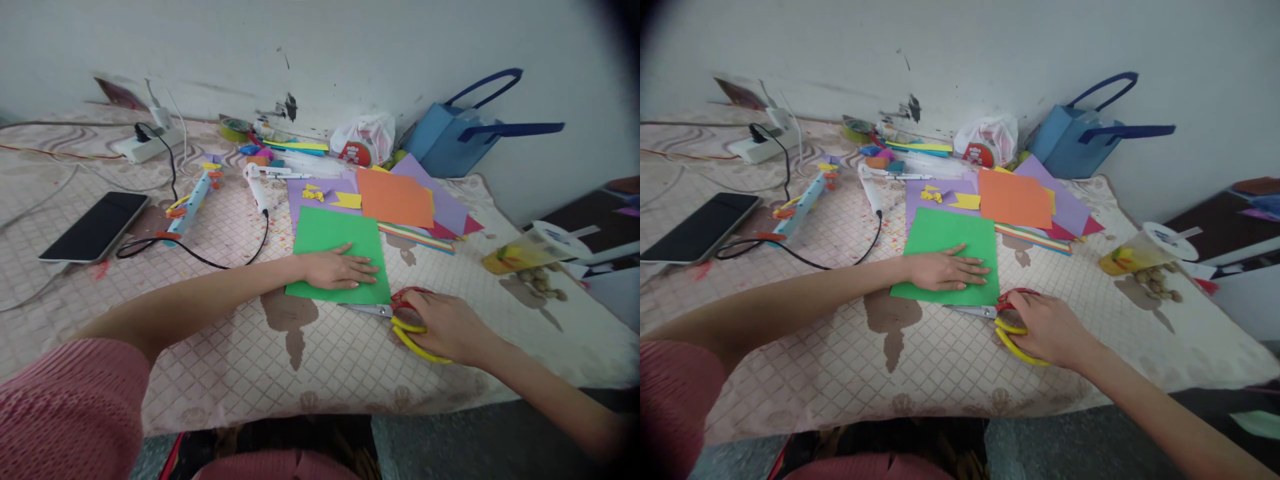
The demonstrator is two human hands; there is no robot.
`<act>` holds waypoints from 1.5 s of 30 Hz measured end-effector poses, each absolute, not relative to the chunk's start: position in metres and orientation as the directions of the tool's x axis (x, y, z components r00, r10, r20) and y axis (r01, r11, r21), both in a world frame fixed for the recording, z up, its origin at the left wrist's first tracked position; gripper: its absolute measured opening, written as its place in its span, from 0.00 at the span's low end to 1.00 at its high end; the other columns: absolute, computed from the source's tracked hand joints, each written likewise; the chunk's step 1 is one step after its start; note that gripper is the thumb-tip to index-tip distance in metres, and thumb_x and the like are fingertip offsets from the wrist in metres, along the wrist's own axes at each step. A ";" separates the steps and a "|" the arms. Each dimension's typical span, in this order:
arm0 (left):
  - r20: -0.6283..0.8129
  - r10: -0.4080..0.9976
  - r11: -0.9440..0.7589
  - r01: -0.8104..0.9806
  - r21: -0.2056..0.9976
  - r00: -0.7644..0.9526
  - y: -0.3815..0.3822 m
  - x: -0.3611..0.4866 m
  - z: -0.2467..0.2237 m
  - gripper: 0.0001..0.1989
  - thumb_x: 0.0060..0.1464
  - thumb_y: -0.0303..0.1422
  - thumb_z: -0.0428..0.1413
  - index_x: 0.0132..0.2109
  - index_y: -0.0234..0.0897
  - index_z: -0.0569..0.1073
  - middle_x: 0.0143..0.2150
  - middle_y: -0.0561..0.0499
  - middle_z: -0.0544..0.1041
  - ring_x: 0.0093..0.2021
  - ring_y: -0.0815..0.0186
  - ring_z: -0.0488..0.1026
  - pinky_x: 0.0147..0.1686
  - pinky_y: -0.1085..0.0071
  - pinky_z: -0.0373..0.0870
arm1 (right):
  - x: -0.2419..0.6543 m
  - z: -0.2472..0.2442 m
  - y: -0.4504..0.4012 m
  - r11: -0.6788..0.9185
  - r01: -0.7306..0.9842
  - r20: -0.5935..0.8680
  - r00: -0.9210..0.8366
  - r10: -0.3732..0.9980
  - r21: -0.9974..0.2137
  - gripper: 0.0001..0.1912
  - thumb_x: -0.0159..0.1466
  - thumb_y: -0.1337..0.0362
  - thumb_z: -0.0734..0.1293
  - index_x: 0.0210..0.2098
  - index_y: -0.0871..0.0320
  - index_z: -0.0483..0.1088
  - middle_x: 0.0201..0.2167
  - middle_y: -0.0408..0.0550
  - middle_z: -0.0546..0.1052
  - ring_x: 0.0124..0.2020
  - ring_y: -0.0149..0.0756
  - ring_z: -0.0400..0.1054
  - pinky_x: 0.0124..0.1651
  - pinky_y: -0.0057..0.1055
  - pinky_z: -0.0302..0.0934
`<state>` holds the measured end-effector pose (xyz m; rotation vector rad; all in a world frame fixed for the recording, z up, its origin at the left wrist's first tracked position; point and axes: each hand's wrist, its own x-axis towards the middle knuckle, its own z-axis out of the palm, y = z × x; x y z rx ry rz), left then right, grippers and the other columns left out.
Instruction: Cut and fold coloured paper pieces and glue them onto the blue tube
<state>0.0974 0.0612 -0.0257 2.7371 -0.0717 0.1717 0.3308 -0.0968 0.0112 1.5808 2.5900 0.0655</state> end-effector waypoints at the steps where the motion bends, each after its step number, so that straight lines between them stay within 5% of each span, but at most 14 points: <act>1: 0.125 -0.025 -0.922 -0.071 0.382 0.992 0.061 0.097 -0.026 0.24 0.63 0.39 0.39 0.64 0.43 0.57 0.68 0.51 0.52 0.68 0.60 0.46 0.64 0.54 0.26 | 0.332 0.010 -0.097 0.456 0.884 -0.079 -0.450 0.890 0.103 0.19 0.58 0.53 0.64 0.42 0.59 0.64 0.35 0.52 0.78 0.35 0.46 0.74 0.32 0.37 0.64; 13: 0.121 -0.022 -0.920 -0.067 0.386 0.992 0.061 0.097 -0.024 0.23 0.63 0.38 0.39 0.64 0.42 0.57 0.67 0.50 0.53 0.67 0.60 0.47 0.64 0.52 0.28 | 0.328 0.008 -0.095 0.462 0.883 -0.074 -0.457 0.886 0.085 0.19 0.57 0.53 0.65 0.42 0.58 0.63 0.38 0.53 0.77 0.38 0.45 0.73 0.37 0.37 0.65; 45: 0.099 -0.013 -0.914 -0.052 0.403 0.995 0.061 0.098 -0.025 0.24 0.63 0.39 0.38 0.64 0.44 0.56 0.68 0.53 0.51 0.68 0.61 0.45 0.64 0.56 0.27 | 0.318 0.011 -0.092 0.484 0.866 -0.044 -0.483 0.875 0.126 0.18 0.58 0.51 0.65 0.38 0.59 0.63 0.28 0.48 0.76 0.30 0.42 0.73 0.28 0.31 0.58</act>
